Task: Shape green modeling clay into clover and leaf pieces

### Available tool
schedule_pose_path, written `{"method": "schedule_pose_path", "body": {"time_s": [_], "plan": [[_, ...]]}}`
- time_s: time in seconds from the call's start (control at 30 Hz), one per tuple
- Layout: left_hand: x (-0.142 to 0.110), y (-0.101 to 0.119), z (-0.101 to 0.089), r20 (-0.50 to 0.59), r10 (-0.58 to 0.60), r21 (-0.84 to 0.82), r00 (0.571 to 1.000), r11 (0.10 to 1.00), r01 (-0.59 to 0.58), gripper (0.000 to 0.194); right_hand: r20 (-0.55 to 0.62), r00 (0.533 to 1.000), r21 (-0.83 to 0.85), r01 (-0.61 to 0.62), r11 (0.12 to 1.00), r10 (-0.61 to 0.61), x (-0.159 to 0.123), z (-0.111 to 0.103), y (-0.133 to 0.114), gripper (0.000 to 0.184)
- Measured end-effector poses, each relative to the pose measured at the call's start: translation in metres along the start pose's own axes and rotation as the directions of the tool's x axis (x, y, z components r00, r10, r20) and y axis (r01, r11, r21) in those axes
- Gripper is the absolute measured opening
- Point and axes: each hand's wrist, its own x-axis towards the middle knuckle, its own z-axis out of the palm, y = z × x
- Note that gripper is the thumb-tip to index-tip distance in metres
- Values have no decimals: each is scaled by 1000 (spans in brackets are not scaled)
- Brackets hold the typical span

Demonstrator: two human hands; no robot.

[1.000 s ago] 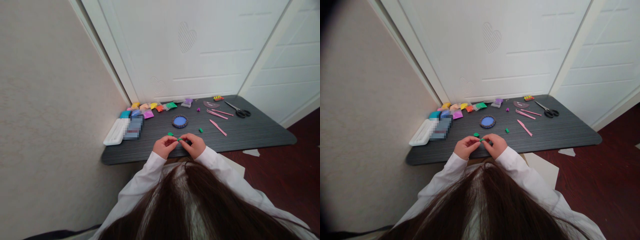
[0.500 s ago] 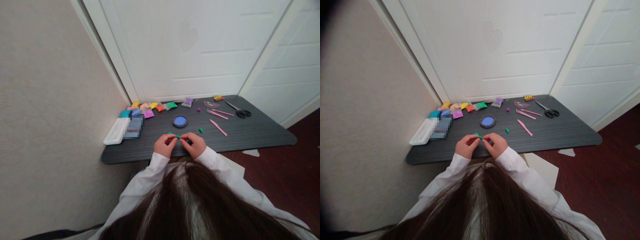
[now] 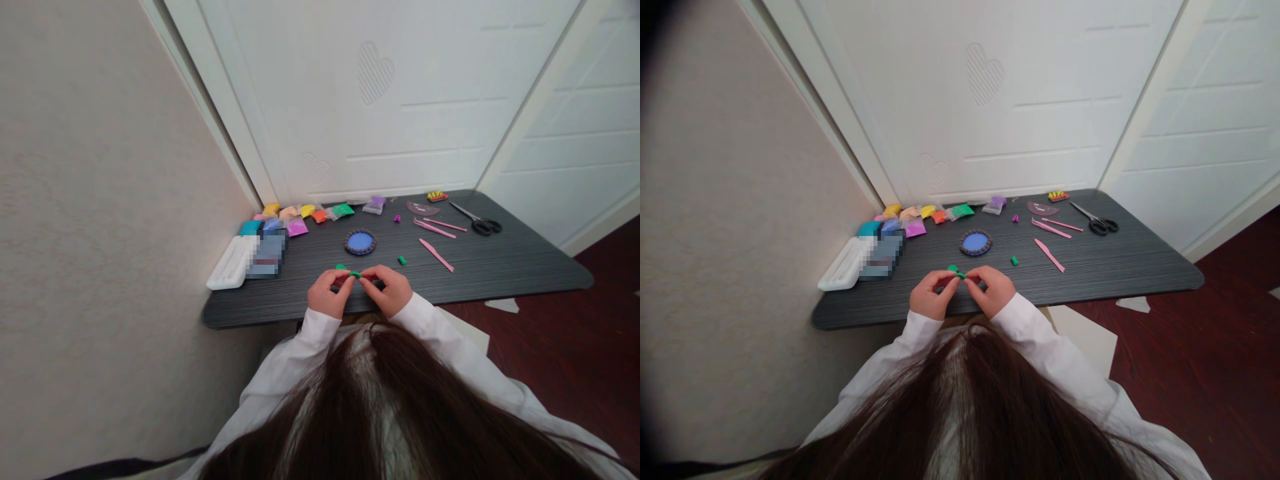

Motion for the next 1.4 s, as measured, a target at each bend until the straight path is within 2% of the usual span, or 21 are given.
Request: {"method": "schedule_pose_path", "body": {"time_s": [0.37,0.67,1.07,1.4], "plan": [[-1,1,0,23,-24,-17,999,1000,25,15,9,999,22,-32,999,32,0,0,0,14],[1,-2,-3,72,3,-25,997,1000,-1,15,21,999,38,-29,999,29,0,1,0,13],[4,0,-9,66,61,-67,996,996,-56,12,-25,999,60,22,998,-20,1,2,-4,10],[9,0,-5,85,60,-82,995,995,-53,15,-72,997,95,-10,995,17,1,1,-3,10]]}}
